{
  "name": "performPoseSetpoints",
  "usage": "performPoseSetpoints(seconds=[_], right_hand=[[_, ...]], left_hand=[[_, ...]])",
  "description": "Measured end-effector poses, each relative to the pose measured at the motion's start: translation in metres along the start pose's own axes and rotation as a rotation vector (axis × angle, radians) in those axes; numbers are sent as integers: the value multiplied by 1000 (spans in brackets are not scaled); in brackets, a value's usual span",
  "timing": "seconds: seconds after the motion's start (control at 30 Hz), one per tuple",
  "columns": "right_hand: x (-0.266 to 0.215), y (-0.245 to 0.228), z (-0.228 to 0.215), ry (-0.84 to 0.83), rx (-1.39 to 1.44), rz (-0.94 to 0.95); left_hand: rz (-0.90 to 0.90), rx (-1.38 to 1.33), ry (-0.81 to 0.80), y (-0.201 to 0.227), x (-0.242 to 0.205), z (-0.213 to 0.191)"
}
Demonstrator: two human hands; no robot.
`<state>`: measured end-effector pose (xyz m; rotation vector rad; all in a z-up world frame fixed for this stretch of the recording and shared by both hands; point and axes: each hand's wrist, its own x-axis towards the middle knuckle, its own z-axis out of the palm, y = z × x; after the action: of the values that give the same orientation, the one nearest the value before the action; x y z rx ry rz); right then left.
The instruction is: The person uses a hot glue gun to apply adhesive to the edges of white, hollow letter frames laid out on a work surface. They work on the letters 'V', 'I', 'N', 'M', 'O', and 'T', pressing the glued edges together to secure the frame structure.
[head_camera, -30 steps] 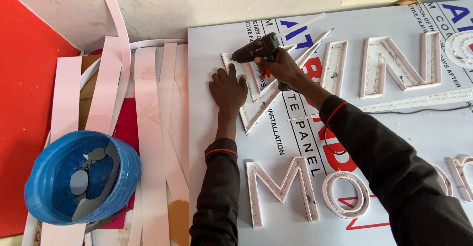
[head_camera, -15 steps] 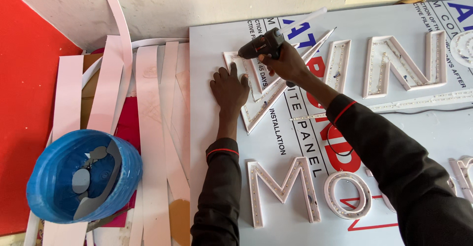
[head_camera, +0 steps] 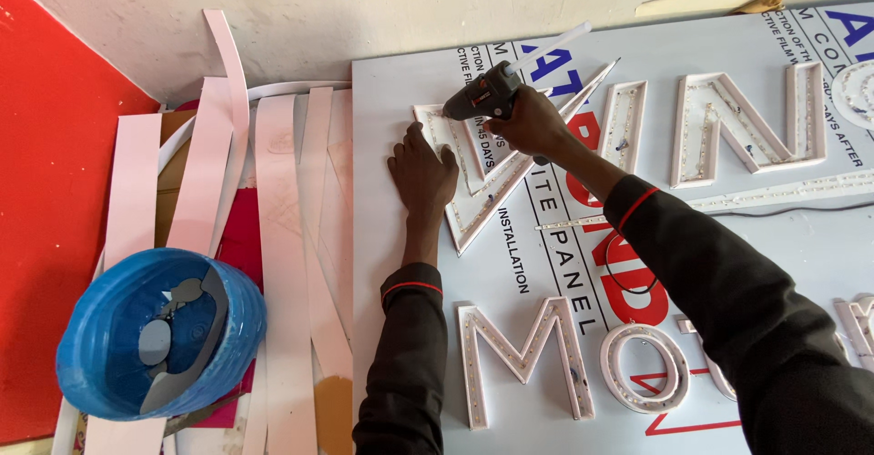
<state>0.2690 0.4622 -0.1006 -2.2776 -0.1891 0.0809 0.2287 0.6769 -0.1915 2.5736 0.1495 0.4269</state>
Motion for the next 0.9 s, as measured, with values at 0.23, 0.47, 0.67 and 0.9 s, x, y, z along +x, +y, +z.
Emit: performPoseSetpoints(seconds=[0.23, 0.47, 0.67, 0.9], right_hand=[[1, -13, -2, 43, -18, 16], [-9, 1, -19, -120, -1, -76], [-23, -9, -30, -115, 26, -141], [-21, -13, -17, -50, -53, -53]], left_hand=[[17, 13, 2, -2, 4, 4], [23, 2, 50, -5, 0, 9], [45, 4, 80, -4, 0, 10], [38, -12, 87, -5, 1, 12]])
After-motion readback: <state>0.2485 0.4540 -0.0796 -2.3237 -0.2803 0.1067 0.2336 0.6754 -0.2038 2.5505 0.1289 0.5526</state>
